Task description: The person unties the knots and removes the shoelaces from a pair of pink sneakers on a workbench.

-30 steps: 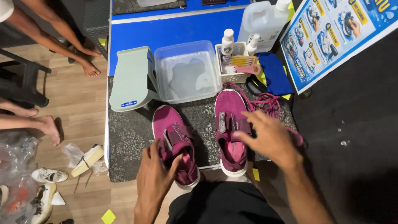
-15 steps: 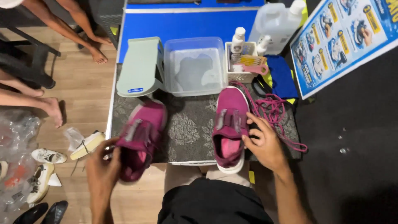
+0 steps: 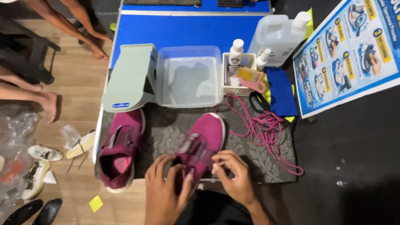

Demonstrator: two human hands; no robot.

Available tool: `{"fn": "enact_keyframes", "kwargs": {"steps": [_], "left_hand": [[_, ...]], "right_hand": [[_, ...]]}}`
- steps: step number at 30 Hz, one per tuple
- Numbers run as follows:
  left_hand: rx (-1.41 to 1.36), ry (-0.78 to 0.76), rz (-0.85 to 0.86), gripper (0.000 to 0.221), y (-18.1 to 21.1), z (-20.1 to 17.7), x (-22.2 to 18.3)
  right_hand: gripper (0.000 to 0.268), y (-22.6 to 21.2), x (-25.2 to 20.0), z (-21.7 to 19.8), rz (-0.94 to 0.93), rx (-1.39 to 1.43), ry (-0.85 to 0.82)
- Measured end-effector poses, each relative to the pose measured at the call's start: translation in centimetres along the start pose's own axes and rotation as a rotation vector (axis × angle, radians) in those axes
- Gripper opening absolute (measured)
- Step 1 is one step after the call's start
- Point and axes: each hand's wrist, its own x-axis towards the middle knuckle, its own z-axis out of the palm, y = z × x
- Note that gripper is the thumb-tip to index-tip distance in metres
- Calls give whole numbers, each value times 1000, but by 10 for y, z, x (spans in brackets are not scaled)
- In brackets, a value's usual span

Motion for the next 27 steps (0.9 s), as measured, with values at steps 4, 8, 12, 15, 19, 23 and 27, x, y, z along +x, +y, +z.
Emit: {"fn": "enact_keyframes", "kwargs": {"steps": [4, 8, 12, 15, 19, 23, 27], "left_hand": [[354, 43, -79, 39, 15, 39, 6], [519, -240, -148, 63, -21, 64, -7], [592, -415, -208, 88, -30, 65, -7], [599, -529, -243, 70, -39, 48, 5], [124, -466, -151, 42, -51, 34, 14], [-595, -257, -324, 27, -39, 13, 21], [-669, -199, -426, 17, -46, 7, 28]], "right_hand": [[18, -6, 48, -42, -147, -287, 18], [34, -11, 89, -64, -47, -491, -89], [36, -10, 98, -61, -85, -469, -189], [36, 5, 91, -50, 70, -439, -209], [35, 20, 80, -25, 212, -404, -118], [39, 18, 66, -3, 243, -291, 3], [38, 14, 58, 2, 249, -195, 100]]}}
